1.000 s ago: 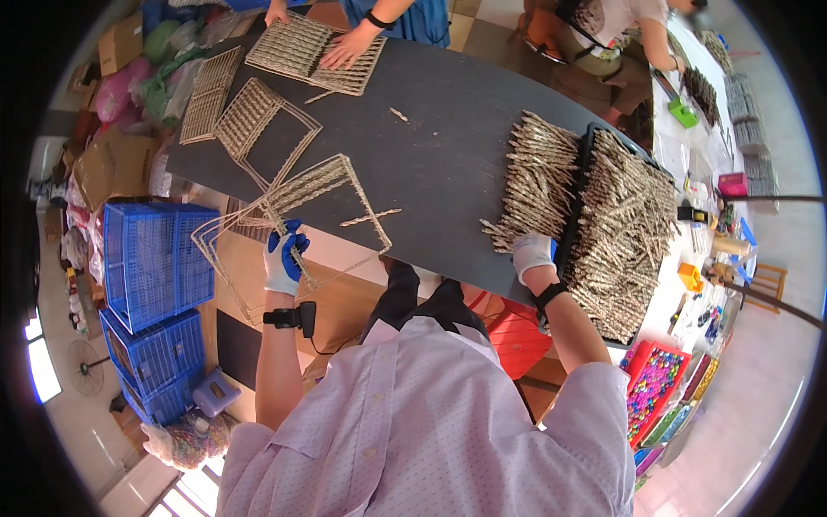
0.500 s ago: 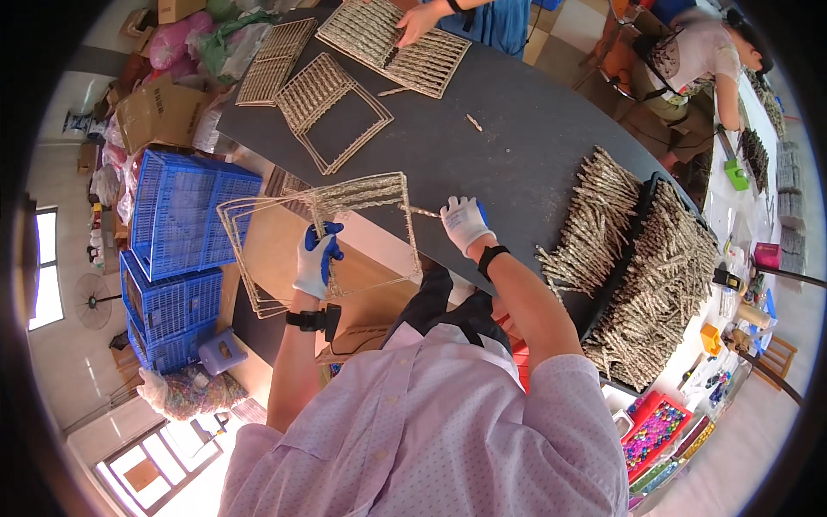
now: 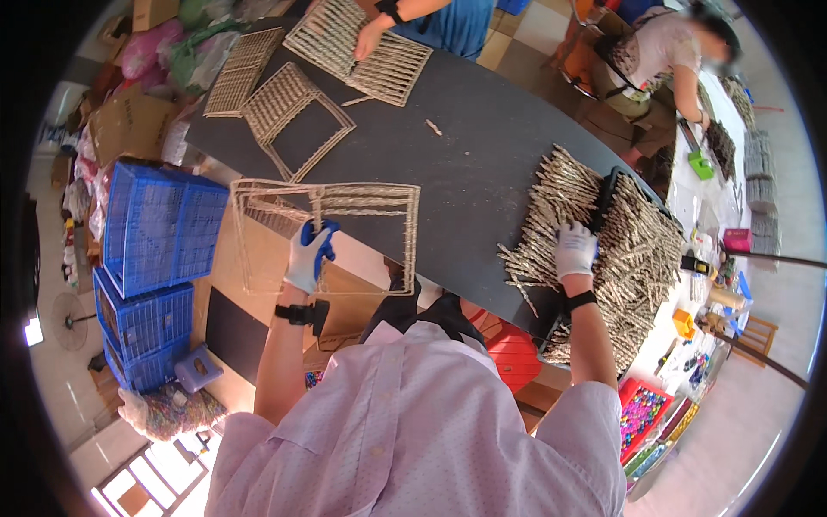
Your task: The person assembles rectangular bamboo frames by hand, inserting thin bamboo strips into a grid-like structure. They repeatedly pick up strips, align them, and press them into place, occasionally adjusting the frame or stacking completed units.
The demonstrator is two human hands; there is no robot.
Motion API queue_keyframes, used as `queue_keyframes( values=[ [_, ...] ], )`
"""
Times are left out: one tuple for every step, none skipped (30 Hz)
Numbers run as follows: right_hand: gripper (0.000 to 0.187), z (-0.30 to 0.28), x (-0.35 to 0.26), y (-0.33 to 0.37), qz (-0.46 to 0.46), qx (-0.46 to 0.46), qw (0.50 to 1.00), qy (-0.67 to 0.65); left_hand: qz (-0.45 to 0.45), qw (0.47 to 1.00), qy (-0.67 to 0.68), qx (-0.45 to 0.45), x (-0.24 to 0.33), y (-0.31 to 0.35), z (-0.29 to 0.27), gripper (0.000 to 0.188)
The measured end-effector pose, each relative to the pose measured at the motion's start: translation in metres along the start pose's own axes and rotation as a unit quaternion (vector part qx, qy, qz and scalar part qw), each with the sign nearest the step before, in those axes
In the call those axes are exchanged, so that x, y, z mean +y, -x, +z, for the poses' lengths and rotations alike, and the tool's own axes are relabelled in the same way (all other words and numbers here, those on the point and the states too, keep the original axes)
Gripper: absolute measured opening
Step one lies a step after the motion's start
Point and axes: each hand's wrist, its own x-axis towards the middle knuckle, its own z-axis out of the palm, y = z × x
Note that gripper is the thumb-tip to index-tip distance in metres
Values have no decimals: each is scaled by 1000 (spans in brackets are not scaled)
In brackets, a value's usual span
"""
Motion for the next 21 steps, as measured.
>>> queue_keyframes(
  values=[
    [31,-2,2,1,26,8,1000,12,7,1000,-29,0,3,-1,6,10],
    [32,-8,3,-1,57,9,998,19,13,1000,-19,-13,6,-1,11,11],
    [34,-16,1,-4,58,24,998,-9,10,999,-48,-13,10,-1,15,12],
    [36,-27,-3,-6,64,31,997,-40,9,998,-64,-23,13,-2,19,13],
    [37,-40,-10,-7,74,36,994,-71,12,996,-82,-33,17,-1,22,14],
    [41,-54,-19,-8,50,68,992,-97,14,994,-101,-44,20,0,24,14],
    [45,-70,-30,-10,29,65,981,-179,16,992,-116,-54,23,0,27,15],
    [44,-87,-44,-9,-9,100,968,-229,27,990,-121,-64,25,1,30,15],
    [41,-107,-55,-11,-64,89,934,-341,39,989,-121,-72,28,2,33,15],
    [37,-127,-69,-10,-134,108,894,-413,42,989,-116,-82,29,2,36,15],
    [35,-148,-85,-11,-186,132,877,-424,48,987,-134,-76,31,2,38,16],
    [37,-165,-100,-5,-228,184,864,-410,44,986,-147,-70,33,2,40,16],
    [39,-181,-115,2,-303,266,840,-363,40,984,-160,-63,34,1,43,16],
    [45,-191,-132,12,-336,303,833,-317,31,990,-133,-44,34,0,47,16],
    [55,-199,-155,16,-354,303,832,-302,23,994,-106,-26,34,-4,53,16],
    [67,-204,-176,16,-370,317,831,-266,7,998,-65,-14,34,-7,58,17],
    [70,-206,-197,11,-358,290,868,-186,1,998,-59,-5,34,-8,62,17],
    [73,-205,-214,2,-354,295,880,-118,-14,999,-40,-3,33,-9,67,17],
    [74,-201,-228,-7,-345,294,887,-85,-27,1000,-17,-3,32,-11,72,17],
    [76,-194,-240,-16,-336,290,894,-52,-32,999,-12,7,31,-11,76,17],
    [77,-186,-248,-23,-328,266,906,-14,-36,999,-3,15,29,-11,81,17]
  ],
)
